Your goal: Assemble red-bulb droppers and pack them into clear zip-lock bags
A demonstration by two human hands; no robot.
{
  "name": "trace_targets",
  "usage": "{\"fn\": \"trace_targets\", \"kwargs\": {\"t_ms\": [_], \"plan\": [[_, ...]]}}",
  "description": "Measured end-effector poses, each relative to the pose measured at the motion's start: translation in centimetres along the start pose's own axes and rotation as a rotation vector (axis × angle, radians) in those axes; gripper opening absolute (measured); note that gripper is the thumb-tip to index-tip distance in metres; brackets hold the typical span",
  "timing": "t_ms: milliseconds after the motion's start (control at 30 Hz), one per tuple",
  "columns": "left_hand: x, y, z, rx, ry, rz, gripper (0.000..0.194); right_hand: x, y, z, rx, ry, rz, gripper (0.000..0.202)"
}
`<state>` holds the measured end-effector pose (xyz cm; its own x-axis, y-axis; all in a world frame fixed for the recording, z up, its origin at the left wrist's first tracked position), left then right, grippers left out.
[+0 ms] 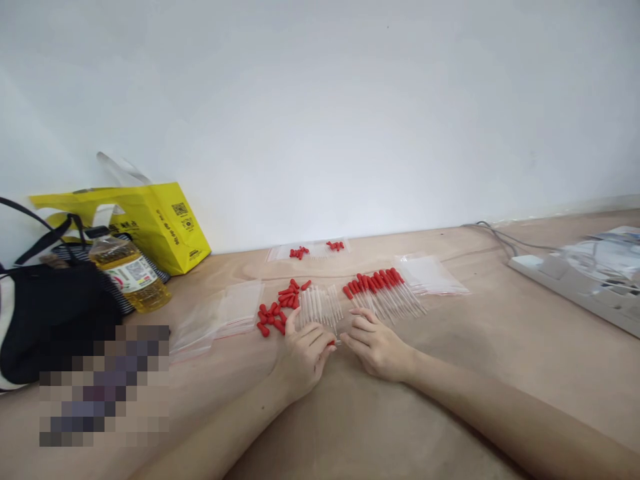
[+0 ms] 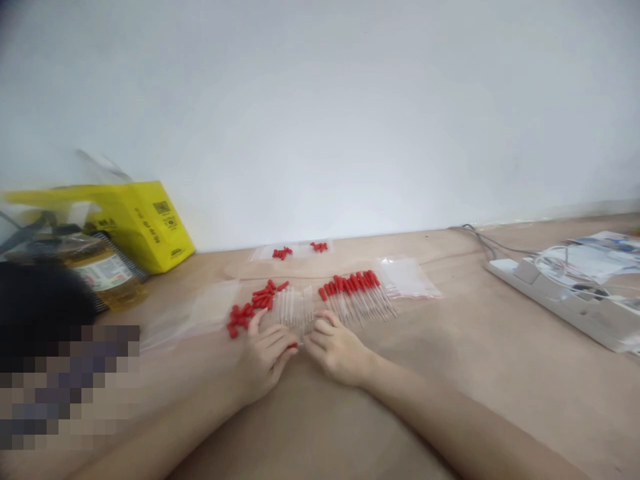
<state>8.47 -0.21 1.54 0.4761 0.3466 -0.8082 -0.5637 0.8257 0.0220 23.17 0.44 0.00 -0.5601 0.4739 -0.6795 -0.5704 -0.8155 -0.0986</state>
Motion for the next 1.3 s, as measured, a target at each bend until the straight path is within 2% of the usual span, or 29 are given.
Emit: {"fn": "trace_targets", "kwargs": {"t_ms": [233, 367, 700, 967, 1300], "plan": [[-0.7, 0.7, 0.1, 0.01, -0.146, 0.142, 0.02, -0.2, -0.7, -0.2, 0.063, -0.032, -0.081, 0.018], [-1.0, 0.6, 0.0, 0.063, -0.186, 0.207, 0.017, -0.1, -0.9, -0.6, 0.09, -0.054, -0.165, 0.013], [-0.9, 0.0, 0.2, 0.03, -0.209, 0.104, 0.012, 0.0, -1.0, -1.2, 0.065, -0.118, -0.093, 0.011], [-0.4, -0.2, 0.1, 0.003, -0.156, -0.033, 0.016, 0.0, -0.7, -1.0, 0.048, -0.058, 0.06, 0.021], [-0.2, -0.1, 0.2, 0.008, -0.141, -0.056, 0.017, 0.0, -0.6, -0.7, 0.029, -0.068, 0.076, 0.02]]}}
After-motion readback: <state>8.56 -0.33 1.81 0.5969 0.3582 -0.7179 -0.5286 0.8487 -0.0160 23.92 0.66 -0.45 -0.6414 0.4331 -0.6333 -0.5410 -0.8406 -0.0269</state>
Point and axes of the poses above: each hand's wrist, its own z-axis towards the middle knuckle, its own x-axis out of the palm, y = z × x, the point moved 3 cm from there along z, towards the middle knuckle, and after that the axes turned 9 degrees about x, right-handed, at the moved point
